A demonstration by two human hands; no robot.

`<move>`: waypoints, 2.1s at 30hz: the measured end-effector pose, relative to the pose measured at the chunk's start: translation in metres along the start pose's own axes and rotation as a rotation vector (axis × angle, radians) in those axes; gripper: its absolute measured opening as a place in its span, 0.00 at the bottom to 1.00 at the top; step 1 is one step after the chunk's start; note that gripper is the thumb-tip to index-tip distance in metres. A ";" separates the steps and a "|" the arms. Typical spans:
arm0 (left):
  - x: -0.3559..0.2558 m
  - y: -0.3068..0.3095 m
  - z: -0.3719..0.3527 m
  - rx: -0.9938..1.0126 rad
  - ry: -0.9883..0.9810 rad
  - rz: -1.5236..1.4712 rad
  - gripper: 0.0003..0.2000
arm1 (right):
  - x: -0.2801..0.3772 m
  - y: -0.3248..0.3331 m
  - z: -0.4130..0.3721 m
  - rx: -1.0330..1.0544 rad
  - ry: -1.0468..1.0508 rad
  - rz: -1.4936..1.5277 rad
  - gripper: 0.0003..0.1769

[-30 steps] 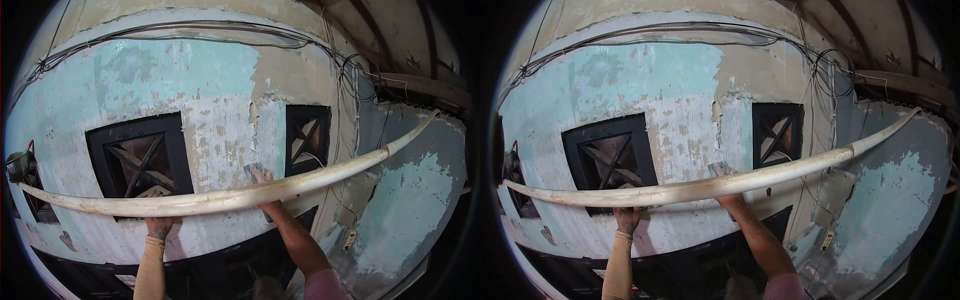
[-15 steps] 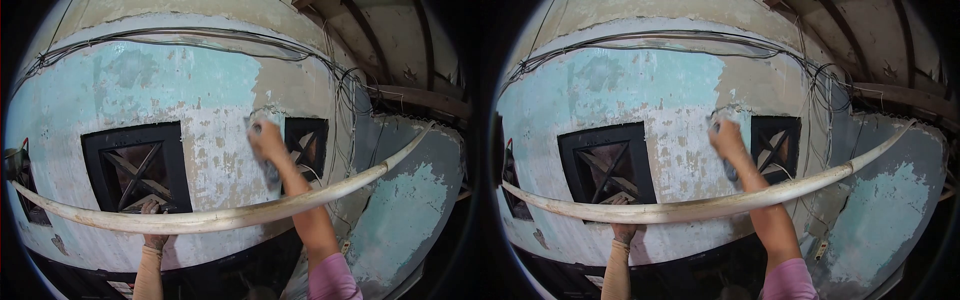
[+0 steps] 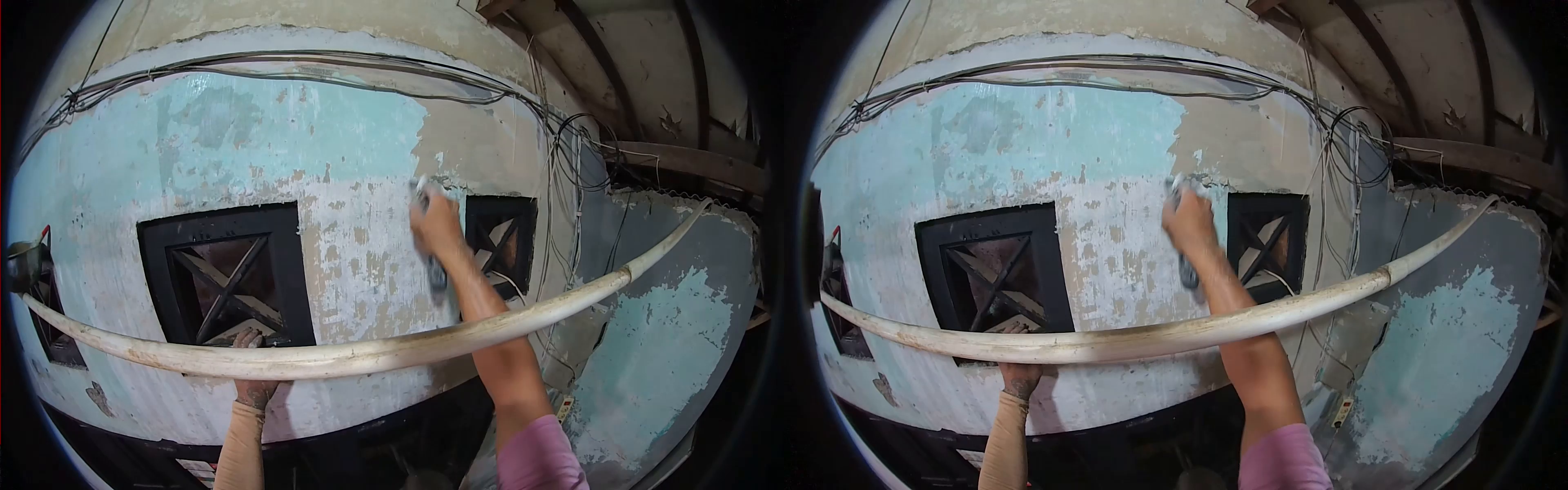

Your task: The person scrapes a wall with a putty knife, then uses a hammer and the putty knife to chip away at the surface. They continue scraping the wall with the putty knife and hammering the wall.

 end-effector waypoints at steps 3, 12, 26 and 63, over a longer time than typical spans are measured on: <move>0.002 0.001 0.002 -0.023 0.010 -0.039 0.26 | 0.007 0.019 0.028 -0.088 0.033 -0.022 0.24; 0.002 -0.005 -0.001 -0.005 0.035 0.013 0.24 | 0.014 0.011 0.003 0.088 0.112 -0.014 0.22; -0.011 0.012 0.013 -0.002 0.139 -0.052 0.19 | 0.007 0.020 0.025 0.002 0.148 -0.062 0.23; 0.004 0.005 -0.002 0.008 0.152 -0.143 0.23 | 0.008 0.019 -0.005 0.125 -0.061 -0.063 0.24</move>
Point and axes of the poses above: each hand's wrist, its own z-axis towards the middle knuckle, its own y-axis out of the back of the hand, x = y × z, the point moved 8 cm from there along z, towards the middle knuckle
